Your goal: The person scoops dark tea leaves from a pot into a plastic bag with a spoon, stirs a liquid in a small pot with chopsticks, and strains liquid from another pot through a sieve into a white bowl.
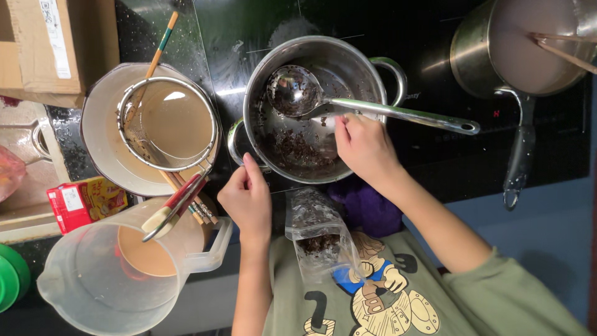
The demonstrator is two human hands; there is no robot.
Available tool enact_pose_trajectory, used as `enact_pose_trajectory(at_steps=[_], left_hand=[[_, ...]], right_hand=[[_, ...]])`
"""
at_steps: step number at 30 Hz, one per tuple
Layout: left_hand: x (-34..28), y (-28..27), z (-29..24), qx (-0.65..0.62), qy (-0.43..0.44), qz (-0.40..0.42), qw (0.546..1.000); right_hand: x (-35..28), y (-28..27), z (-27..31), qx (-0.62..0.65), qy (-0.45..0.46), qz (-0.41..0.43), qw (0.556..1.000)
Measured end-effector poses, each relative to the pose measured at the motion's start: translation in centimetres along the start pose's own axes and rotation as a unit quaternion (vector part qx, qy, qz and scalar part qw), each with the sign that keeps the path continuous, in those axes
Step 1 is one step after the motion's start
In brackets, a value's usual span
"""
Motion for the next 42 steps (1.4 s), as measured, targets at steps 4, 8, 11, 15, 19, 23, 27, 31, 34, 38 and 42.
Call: enact_pose_trajectory(at_steps=[4, 8, 11, 15, 19, 23, 27, 31, 34, 38, 42], left_hand=[[0.3, -0.1, -0.1, 0.013, 0.0, -0.01, 1.0], [0.3, 0.0, 0.2, -0.015, -0.013, 0.0, 1.0], [0.4, 0.0, 0.2, -0.018, -0.009, 0.004, 1.0], [0.5, 0.0, 0.4, -0.021, -0.013, 0.004, 1.0], [0.5, -0.1, 0.3, -0.015, -0.004, 0.005, 1.0], [0.6, -0.2, 0.2, -0.02, 0.003, 0.018, 1.0], [0.7, -0.1, 0.7, -0.039, -0.003, 0.022, 0.999], [0.6, -0.2, 1.0, -0.044, 0.001, 0.018, 0.999], [0.6, -0.2, 1.0, -0.038, 0.001, 0.012, 0.999], [0.4, -0.2, 0.6, -0.039, 0.005, 0.015, 0.999], [-0.1, -0.5, 0.5, -0.029, 0.024, 0.011, 0.999]], right_hand=[[1.4, 1.4, 0.5, 0.061, 0.022, 0.01, 0.998], [2.7, 3.0, 0.8, 0.098, 0.064, 0.049, 0.992], [3.6, 4.1, 1.2, 0.118, 0.085, 0.056, 0.988], [4.4, 5.4, 2.3, 0.164, 0.086, 0.057, 0.981], [5.2, 5.8, 4.1, 0.181, -0.002, 0.022, 0.983], [5.2, 5.7, 5.2, 0.195, -0.076, 0.033, 0.977], [4.5, 5.1, 5.1, 0.218, -0.123, 0.037, 0.967], [4.2, 4.5, 3.5, 0.246, -0.079, 0.056, 0.964], [3.8, 4.3, 1.1, 0.315, 0.04, 0.1, 0.943], [3.8, 4.3, -1.1, 0.388, 0.124, 0.138, 0.903], [3.5, 3.3, -2.2, 0.429, 0.133, 0.131, 0.884]])
Point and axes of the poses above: each hand's wrist, its own x-axis towards the middle knuckle, its own y-axis out of the palm, z = x × y, the point moved 6 cm from there along x, towards the middle knuckle, and after that the axes turned 3 degrees about -x, right-handed, at the moved point
